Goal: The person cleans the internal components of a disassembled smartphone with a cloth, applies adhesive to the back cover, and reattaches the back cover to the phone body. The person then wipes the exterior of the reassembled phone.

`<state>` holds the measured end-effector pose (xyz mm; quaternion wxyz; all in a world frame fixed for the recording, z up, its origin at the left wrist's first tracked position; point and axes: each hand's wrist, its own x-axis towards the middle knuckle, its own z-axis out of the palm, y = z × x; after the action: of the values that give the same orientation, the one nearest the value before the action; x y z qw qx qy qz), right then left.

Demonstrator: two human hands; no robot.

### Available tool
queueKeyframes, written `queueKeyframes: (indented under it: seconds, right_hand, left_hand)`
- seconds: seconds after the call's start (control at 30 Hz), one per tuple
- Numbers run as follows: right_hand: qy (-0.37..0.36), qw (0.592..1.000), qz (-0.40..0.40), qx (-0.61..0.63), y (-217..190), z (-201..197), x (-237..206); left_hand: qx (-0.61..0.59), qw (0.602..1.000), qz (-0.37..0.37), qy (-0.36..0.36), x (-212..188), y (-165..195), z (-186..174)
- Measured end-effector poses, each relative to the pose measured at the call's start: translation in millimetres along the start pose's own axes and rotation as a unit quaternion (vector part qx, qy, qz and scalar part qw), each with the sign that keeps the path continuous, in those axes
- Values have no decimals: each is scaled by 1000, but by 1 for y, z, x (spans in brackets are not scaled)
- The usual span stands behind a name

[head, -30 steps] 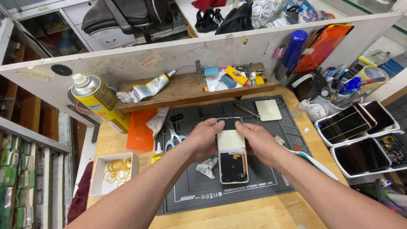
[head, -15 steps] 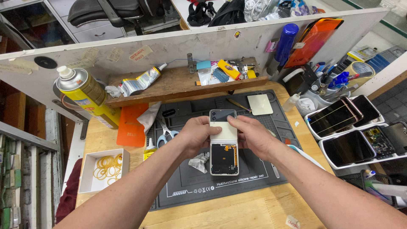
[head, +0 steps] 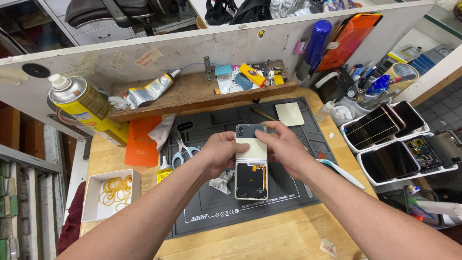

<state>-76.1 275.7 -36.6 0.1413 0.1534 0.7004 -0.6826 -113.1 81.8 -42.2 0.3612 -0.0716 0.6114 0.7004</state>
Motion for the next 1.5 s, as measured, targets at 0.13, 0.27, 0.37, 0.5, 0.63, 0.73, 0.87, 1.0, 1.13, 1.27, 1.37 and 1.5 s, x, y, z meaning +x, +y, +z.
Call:
queueKeyframes:
  seconds: [0.13,0.27,0.37,0.5,0.63,0.73,0.87,1.0,1.13,1.27,1.37,1.5]
  right_hand:
    - [0,999,-22,34,-4,-2,6]
    - [10,999,-3,50,-3,-6,10]
    - [21,998,-3,57,-1,-5,11]
    - [27,998,9,58,0,-3,7]
    - [-7,998,55,30,-3,-18,14]
    - [97,988,14,-123,-10,-48,36]
    - [207,853,-100,-468,-14,-86,67]
    - [202,804,-28,-559,-23,-87,90]
    - [186,787,32,-588,-32,-80,92]
    - [222,795,-32,-564,-34,-88,86]
    - [263,813,-97,-510,-32,-100,77]
    - [293,862,-121,-394,-29,-109,51]
  left_hand:
    - [11,1000,-7,-1,4,2,0]
    - [-3,1000,-15,-19,6,4,-1]
    - [2,1000,-20,-18,9,5,-2]
    - [29,999,-33,-7,14,3,1]
    - [-11,999,-46,14,21,-4,4]
    - [-57,996,-48,47,28,-8,3]
    - [-13,995,-44,87,41,-9,1]
    - [67,994,-33,77,61,-6,7]
    - [144,987,-46,48,87,0,21]
    - [239,970,-44,22,110,7,38]
    - [335,942,-18,17,118,10,50]
    - [514,857,36,36,122,19,58]
